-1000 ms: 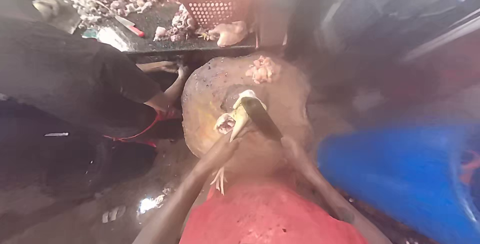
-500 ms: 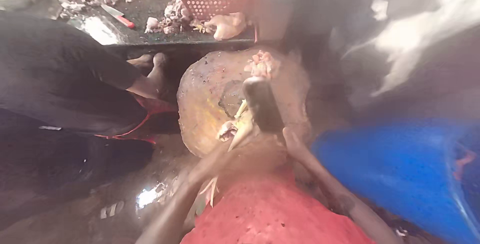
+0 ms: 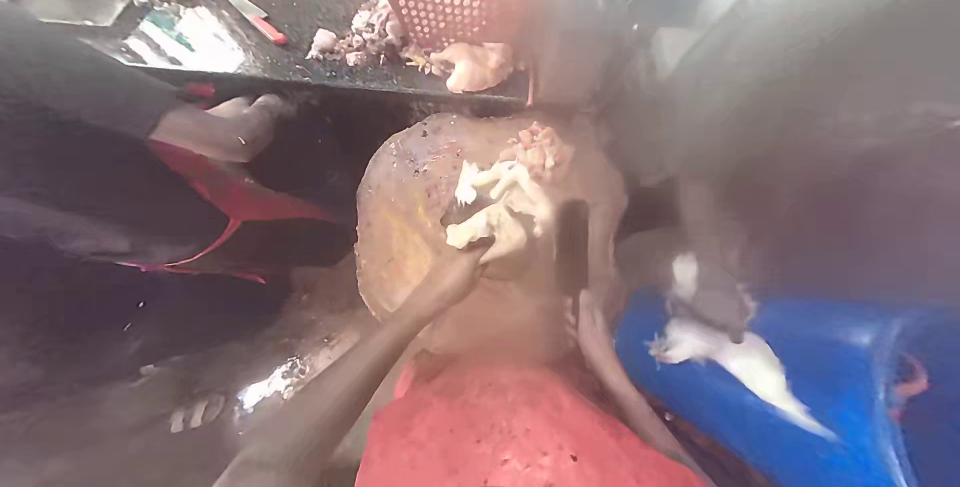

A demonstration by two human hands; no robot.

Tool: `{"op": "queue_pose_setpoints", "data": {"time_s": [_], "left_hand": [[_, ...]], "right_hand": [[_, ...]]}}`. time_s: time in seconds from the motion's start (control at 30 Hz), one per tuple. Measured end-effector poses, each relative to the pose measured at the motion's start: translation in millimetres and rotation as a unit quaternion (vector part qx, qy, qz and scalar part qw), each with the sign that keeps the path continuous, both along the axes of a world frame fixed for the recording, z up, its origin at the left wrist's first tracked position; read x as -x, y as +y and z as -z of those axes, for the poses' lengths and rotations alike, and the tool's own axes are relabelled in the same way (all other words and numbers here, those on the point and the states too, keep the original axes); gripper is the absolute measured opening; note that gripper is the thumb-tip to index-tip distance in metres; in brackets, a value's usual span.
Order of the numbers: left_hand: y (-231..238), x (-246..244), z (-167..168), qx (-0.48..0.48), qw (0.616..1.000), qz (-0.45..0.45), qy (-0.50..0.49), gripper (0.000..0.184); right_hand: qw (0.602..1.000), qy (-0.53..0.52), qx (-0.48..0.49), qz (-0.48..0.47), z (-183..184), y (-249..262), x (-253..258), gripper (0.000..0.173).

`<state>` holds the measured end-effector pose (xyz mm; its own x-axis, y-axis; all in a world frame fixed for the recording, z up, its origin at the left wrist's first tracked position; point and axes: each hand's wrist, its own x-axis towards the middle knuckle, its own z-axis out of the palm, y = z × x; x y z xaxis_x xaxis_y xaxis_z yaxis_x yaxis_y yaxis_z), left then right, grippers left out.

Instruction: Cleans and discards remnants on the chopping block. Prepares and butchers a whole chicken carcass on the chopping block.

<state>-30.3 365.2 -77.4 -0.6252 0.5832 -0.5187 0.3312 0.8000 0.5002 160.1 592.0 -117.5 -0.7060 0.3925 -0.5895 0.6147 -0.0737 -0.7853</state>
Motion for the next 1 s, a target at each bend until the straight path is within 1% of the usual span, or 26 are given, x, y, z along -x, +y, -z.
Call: {"op": "queue_pose_setpoints", "data": {"time_s": [0.07,0.1,0.13,0.17,0.2,0.23,0.27,0.3,0.33,0.37,0.4,0.43,0.47,0.5,0.53,0.6,0.63,0.67,0.7,0.73,0.77,0.8,0.83,0.9,0.97,1.0], "left_hand": [[23.4,0.0,47.1,0.05,0.999,0.009,0.007,0.049],[28.7,-3.2,62.5,0.063,0.998,0.015,-0.007,0.048],[31.1,-9.4,71.5,0.072,0.997,0.023,-0.017,0.048],[31.5,-16.8,76.0,0.077,0.996,0.029,-0.022,0.047],[31.4,-23.8,75.9,0.08,0.996,0.035,-0.027,0.044],[31.3,-29.4,74.5,0.082,0.995,0.041,-0.032,0.043],[31.5,-33.2,73.9,0.084,0.995,0.047,-0.033,0.043],[30.6,-36.9,74.4,0.087,0.995,0.047,-0.036,0.044],[27.9,-41.2,76.3,0.092,0.994,0.044,-0.038,0.044],[24.2,-45.6,78.3,0.093,0.994,0.037,-0.038,0.045],[19.9,-49.0,79.2,0.087,0.995,0.028,-0.044,0.045],[13.4,-51.5,78.8,0.075,0.996,0.017,-0.051,0.044],[5.7,-51.5,79.8,0.056,0.997,0.007,-0.056,0.045],[-4.5,-53.0,83.6,0.035,0.998,-0.005,-0.06,0.047],[-15.6,-58.1,87.6,0.025,0.998,-0.012,-0.064,0.047],[-20.7,-57.7,93.4,0.031,0.997,-0.016,-0.065,0.046],[-20.2,-59.1,96.0,0.039,0.997,-0.017,-0.058,0.046],[-20.2,-62.1,97.3,0.049,0.997,-0.016,-0.053,0.046],[-20.5,-63.4,98.1,0.055,0.997,-0.015,-0.046,0.047],[-21.4,-63.8,98.1,0.057,0.997,-0.013,-0.041,0.047],[-23.3,-64.9,97.7,0.053,0.998,-0.01,-0.041,0.048],[-26.4,-67.0,97.7,0.044,0.998,-0.01,-0.039,0.047],[-31.6,-68.2,97.5,0.032,0.999,-0.011,-0.037,0.046],[-38.8,-63.2,99.1,0.014,0.999,-0.024,-0.038,0.048],[-51.6,-72.7,102.1,0.024,0.998,-0.027,-0.058,0.05],[-51.6,-70.2,104.0,0.029,0.998,-0.028,-0.057,0.051]], "right_hand": [[0.99,0.133,-0.045,-0.014,-20.7,2.2,26.0,0.051],[0.976,0.208,-0.057,-0.029,-32.9,4.0,36.4,0.051],[0.959,0.271,-0.068,-0.041,-44.8,4.5,43.2,0.058],[0.947,0.309,-0.077,-0.047,-54.3,3.7,47.1,0.069],[0.939,0.328,-0.089,-0.045,-58.3,0.9,49.0,0.08],[0.936,0.332,-0.111,-0.043,-56.6,-4.2,49.9,0.086],[0.934,0.32,-0.15,-0.059,-48.5,-8.6,50.9,0.085],[0.934,0.293,-0.178,-0.097,-34.1,-10.8,50.4,0.076],[0.942,0.237,-0.194,-0.138,-14.7,-12.8,50.1,0.06],[0.953,0.148,-0.196,-0.177,4.2,-13.7,51.6,0.049],[0.96,0.055,-0.175,-0.21,18.7,-12.3,54.5,0.045],[0.962,0.0,-0.156,-0.225,23.6,-10.6,55.8,0.046],[0.964,-0.011,-0.142,-0.224,19.5,-9.2,56.5,0.047],[0.968,0.017,-0.132,-0.214,10.8,-10.8,54.5,0.045],[0.971,0.069,-0.121,-0.192,3.5,-17.0,47.6,0.045],[0.967,0.178,-0.107,-0.144,-7.4,-25.6,44.3,0.05],[0.962,0.209,-0.108,-0.139,-11.5,-29.8,43.4,0.054],[0.958,0.215,-0.126,-0.141,-11.8,-34.9,40.5,0.06],[0.956,0.19,-0.155,-0.161,-8.4,-37.5,37.6,0.059],[0.956,0.127,-0.169,-0.203,-4.6,-36.5,35.4,0.053],[0.956,0.04,-0.159,-0.245,0.9,-34.0,36.5,0.049],[0.949,-0.028,-0.149,-0.275,11.4,-31.1,38.5,0.048],[0.945,-0.061,-0.143,-0.288,18.3,-29.4,38.2,0.047],[0.948,-0.038,-0.147,-0.279,10.9,-28.5,40.5,0.045],[0.961,0.058,-0.141,-0.232,1.0,-44.9,24.0,0.043],[0.962,0.11,-0.139,-0.207,0.0,-49.6,25.0,0.041]]}}
